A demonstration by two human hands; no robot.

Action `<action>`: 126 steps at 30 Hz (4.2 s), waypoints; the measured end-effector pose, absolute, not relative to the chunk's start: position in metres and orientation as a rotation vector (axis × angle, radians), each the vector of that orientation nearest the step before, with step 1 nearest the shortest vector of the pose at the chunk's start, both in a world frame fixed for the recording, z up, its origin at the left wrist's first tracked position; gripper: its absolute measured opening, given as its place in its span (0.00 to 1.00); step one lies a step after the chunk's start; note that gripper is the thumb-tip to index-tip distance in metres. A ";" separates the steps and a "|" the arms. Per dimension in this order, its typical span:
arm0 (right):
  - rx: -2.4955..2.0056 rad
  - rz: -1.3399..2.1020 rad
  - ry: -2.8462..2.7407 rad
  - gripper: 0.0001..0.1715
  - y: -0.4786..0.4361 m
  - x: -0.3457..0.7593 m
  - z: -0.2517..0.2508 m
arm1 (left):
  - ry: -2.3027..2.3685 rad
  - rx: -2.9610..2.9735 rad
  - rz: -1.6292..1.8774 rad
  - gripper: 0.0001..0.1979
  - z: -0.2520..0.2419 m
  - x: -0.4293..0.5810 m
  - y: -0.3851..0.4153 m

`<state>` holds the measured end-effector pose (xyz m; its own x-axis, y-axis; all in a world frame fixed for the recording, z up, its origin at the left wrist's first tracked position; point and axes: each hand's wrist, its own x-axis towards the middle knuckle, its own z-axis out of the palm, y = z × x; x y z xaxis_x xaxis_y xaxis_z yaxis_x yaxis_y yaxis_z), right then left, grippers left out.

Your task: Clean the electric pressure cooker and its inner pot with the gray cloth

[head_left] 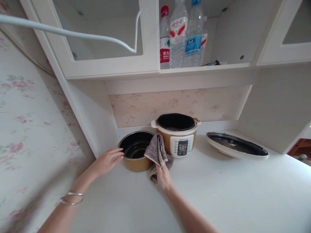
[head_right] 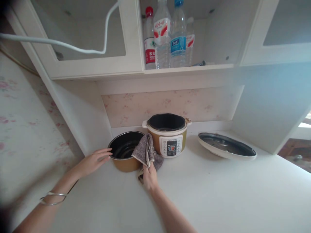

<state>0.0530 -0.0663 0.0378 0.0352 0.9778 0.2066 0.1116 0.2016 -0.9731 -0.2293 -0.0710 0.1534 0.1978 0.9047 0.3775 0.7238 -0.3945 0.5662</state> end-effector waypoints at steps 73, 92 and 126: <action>-1.261 0.871 -1.426 0.16 -0.066 0.053 0.035 | 1.889 2.790 1.112 0.14 0.104 -0.160 -0.084; -1.240 0.887 -1.427 0.16 -0.068 0.053 0.037 | 1.906 2.747 0.826 0.17 0.128 -0.165 -0.086; -1.269 0.924 -1.454 0.17 -0.066 0.053 0.033 | 1.748 2.683 0.585 0.23 0.149 -0.226 -0.034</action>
